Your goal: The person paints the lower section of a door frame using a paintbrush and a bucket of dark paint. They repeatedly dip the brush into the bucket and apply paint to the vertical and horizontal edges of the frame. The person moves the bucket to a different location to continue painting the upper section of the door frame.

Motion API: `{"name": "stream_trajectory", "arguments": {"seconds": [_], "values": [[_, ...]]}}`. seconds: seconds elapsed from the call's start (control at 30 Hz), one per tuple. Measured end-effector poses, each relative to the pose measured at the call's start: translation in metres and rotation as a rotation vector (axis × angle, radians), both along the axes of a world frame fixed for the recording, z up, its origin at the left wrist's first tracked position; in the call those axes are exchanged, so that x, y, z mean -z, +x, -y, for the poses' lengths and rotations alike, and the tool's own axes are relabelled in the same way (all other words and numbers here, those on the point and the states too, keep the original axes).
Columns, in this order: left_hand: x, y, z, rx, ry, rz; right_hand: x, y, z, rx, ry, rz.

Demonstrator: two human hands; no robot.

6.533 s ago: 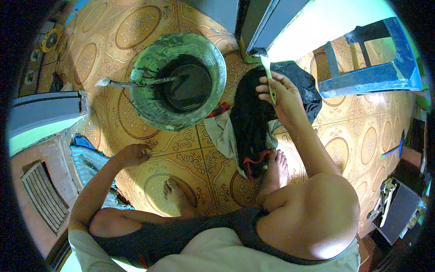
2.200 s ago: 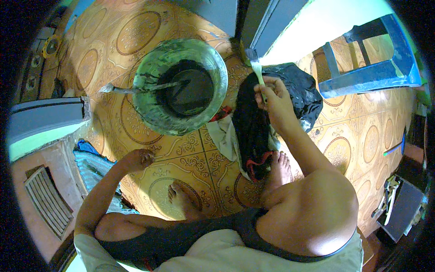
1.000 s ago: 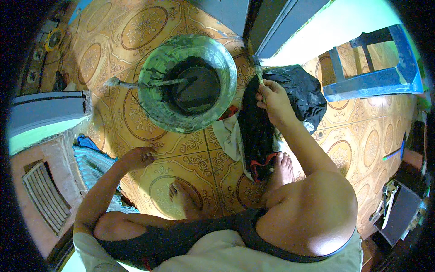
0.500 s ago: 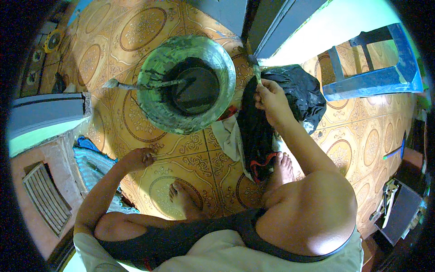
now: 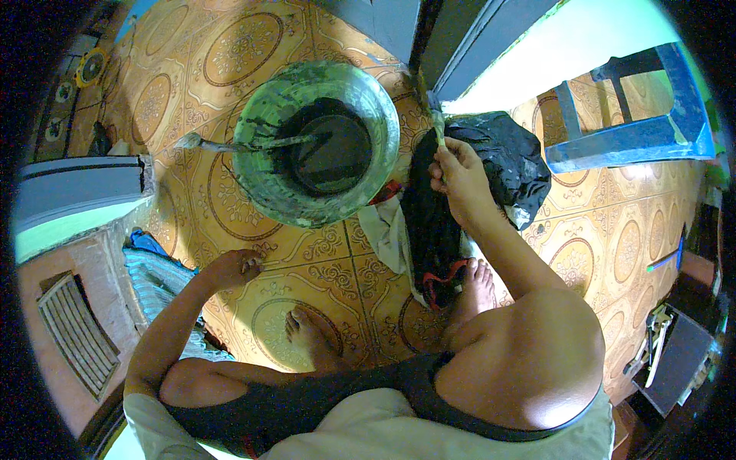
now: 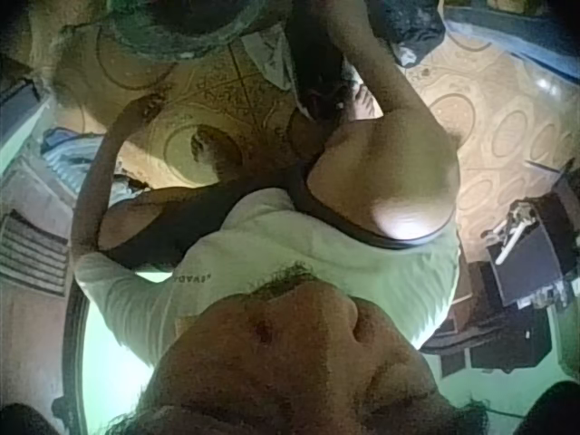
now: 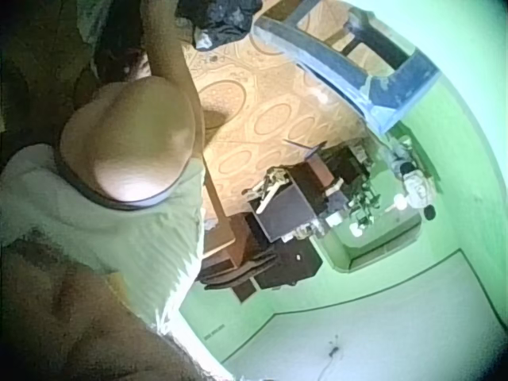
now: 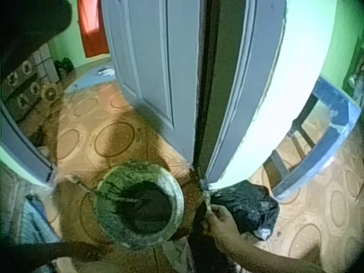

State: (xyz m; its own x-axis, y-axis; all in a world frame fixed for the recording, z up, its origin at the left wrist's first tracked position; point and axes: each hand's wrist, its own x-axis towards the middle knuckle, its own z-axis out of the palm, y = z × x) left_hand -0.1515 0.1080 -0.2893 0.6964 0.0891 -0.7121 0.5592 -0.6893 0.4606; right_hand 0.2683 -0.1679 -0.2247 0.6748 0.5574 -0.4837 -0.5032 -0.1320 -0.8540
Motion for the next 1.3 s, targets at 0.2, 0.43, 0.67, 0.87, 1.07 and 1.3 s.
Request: {"name": "stream_trajectory", "arguments": {"seconds": [0.2, 0.43, 0.67, 0.87, 1.07, 1.3], "values": [[-0.023, 0.01, 0.007, -0.05, 0.005, -0.042, -0.028, 0.009, -0.007, 0.051, 0.147, 0.083], [-0.005, -0.007, 0.0, -0.038, 0.011, -0.043, -0.036, -0.001, 0.008, -0.01, 0.125, 0.135], [-0.006, 0.003, 0.001, 0.028, 0.025, 0.043, 0.003, 0.003, 0.026, -0.006, -0.098, -0.038], [-0.026, 0.014, 0.008, -0.041, -0.019, -0.055, 0.006, 0.012, 0.014, -0.023, -0.15, 0.003], [-0.048, 0.034, 0.015, -0.094, -0.013, -0.14, 0.014, 0.028, 0.011, -0.062, -0.147, 0.039], [-0.029, 0.013, 0.008, -0.051, -0.058, -0.026, 0.002, 0.022, 0.004, 0.056, 0.06, 0.123]]}}
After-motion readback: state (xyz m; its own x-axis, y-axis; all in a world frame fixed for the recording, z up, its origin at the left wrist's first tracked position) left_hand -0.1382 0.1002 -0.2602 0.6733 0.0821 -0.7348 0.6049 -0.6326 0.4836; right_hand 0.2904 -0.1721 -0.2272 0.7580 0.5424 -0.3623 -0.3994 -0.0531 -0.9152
